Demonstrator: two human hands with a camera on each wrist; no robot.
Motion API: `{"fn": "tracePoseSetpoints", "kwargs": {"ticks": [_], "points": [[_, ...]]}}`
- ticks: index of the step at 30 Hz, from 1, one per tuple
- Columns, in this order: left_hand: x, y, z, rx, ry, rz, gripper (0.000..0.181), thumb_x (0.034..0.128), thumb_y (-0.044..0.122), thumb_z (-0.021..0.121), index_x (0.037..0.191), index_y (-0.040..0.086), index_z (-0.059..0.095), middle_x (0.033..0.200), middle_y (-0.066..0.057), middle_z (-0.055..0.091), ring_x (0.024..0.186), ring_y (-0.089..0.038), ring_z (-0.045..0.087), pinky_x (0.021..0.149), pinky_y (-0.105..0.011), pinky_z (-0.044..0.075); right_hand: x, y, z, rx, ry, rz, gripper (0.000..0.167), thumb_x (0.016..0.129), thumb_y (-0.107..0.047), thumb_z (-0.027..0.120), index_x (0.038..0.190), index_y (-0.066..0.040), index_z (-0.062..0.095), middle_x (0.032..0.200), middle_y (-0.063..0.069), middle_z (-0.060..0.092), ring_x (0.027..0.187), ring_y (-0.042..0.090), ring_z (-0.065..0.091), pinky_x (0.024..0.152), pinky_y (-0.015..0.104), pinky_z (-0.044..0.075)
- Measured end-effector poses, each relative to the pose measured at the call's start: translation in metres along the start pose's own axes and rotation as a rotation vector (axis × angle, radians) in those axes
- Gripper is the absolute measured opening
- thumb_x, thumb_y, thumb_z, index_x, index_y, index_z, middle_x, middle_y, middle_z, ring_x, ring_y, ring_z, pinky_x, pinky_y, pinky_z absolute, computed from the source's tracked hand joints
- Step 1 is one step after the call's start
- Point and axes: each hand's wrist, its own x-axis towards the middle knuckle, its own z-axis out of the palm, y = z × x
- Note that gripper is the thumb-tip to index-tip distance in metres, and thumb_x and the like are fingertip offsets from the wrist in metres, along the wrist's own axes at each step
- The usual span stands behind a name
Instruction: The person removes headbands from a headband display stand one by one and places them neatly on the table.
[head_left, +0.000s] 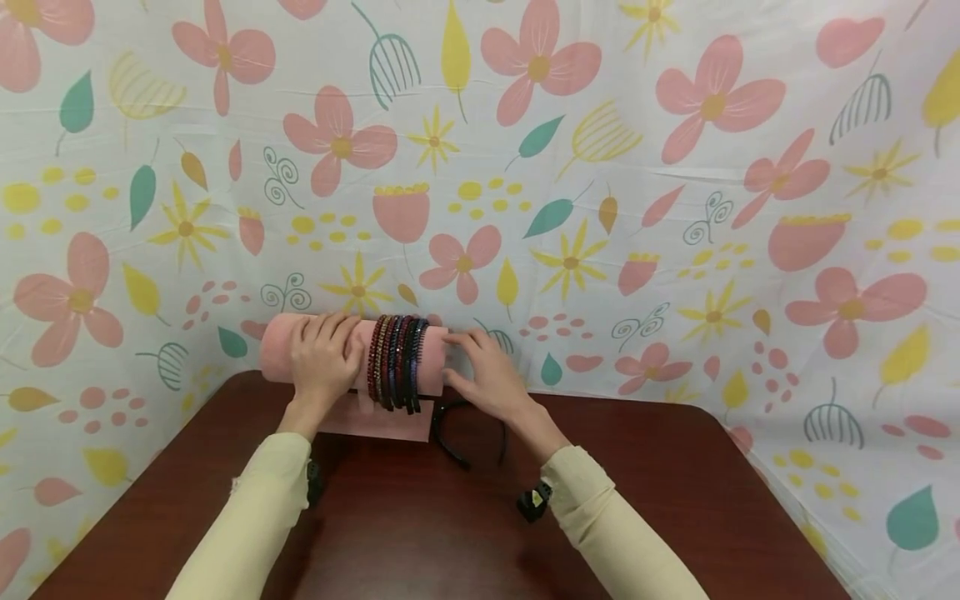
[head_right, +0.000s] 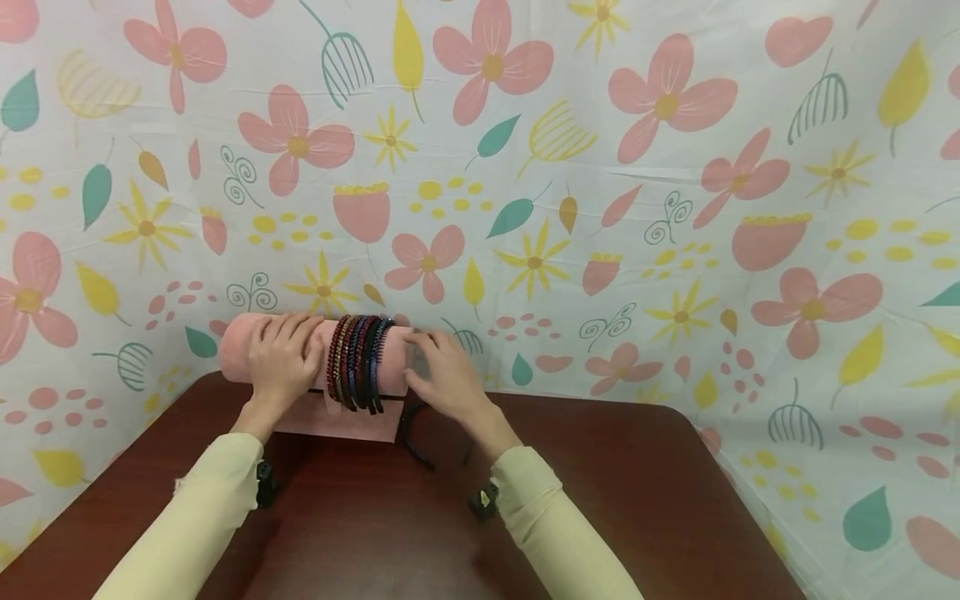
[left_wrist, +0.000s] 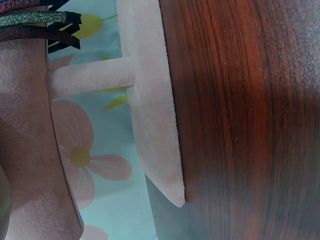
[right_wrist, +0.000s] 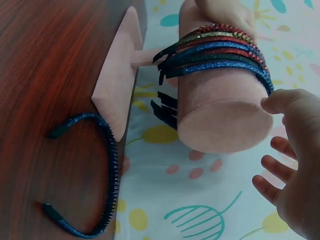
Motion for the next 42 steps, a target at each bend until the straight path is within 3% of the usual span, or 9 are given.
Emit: {"fn": "tracePoseSetpoints", "kwargs": {"ticks": [16, 23, 31, 36, 42], "points": [[0.0, -0.002, 0.0, 0.004, 0.013, 0.002, 0.037, 0.0946, 0.031, 0.047, 0.108, 0.01, 0.075, 0.108, -0.012, 0.072, 0.103, -0.035, 0.064, 0.101, -0.055, 0.041, 0.018, -0.004, 0.008, -0.094, -0.051, -0.056, 0.059, 0.088, -0.029, 0.075, 0.141, -0.016, 0.053, 0.133, 0.011, 0.053, 0.129, 0.033, 0.043, 0.108, 0.051, 0.038], [0.0, -0.001, 0.0, 0.0, 0.006, -0.002, 0.038, 0.0953, 0.032, 0.046, 0.109, 0.01, 0.075, 0.109, -0.012, 0.073, 0.105, -0.035, 0.064, 0.103, -0.056, 0.04, 0.027, -0.012, 0.01, -0.109, -0.064, -0.067, 0.074, 0.083, -0.042, 0.078, 0.144, -0.012, 0.049, 0.148, 0.012, 0.046, 0.133, 0.031, 0.041, 0.11, 0.049, 0.037], [0.001, -0.002, -0.001, 0.007, 0.0, -0.008, 0.038, 0.0955, 0.033, 0.047, 0.109, 0.01, 0.075, 0.11, -0.012, 0.072, 0.106, -0.035, 0.064, 0.103, -0.055, 0.04, 0.035, -0.018, 0.016, -0.131, -0.137, 0.014, 0.094, 0.077, -0.056, 0.078, 0.152, -0.018, 0.037, 0.157, 0.01, 0.035, 0.142, 0.031, 0.035, 0.114, 0.05, 0.035], [0.0, -0.001, 0.0, 0.005, 0.008, -0.004, 0.039, 0.0953, 0.033, 0.047, 0.109, 0.01, 0.075, 0.11, -0.012, 0.073, 0.105, -0.035, 0.064, 0.103, -0.055, 0.04, 0.035, -0.018, 0.019, -0.11, -0.179, 0.055, 0.098, 0.076, -0.056, 0.079, 0.155, -0.021, 0.033, 0.16, 0.009, 0.03, 0.146, 0.031, 0.031, 0.115, 0.057, 0.032], [0.0, 0.0, 0.001, 0.003, 0.012, 0.0, 0.039, 0.0957, 0.034, 0.046, 0.109, 0.011, 0.075, 0.11, -0.011, 0.073, 0.106, -0.034, 0.064, 0.103, -0.055, 0.04, 0.037, -0.016, 0.022, -0.112, -0.185, 0.072, 0.103, 0.072, -0.054, 0.083, 0.156, -0.021, 0.031, 0.16, 0.009, 0.03, 0.147, 0.027, 0.028, 0.118, 0.055, 0.027]]}}
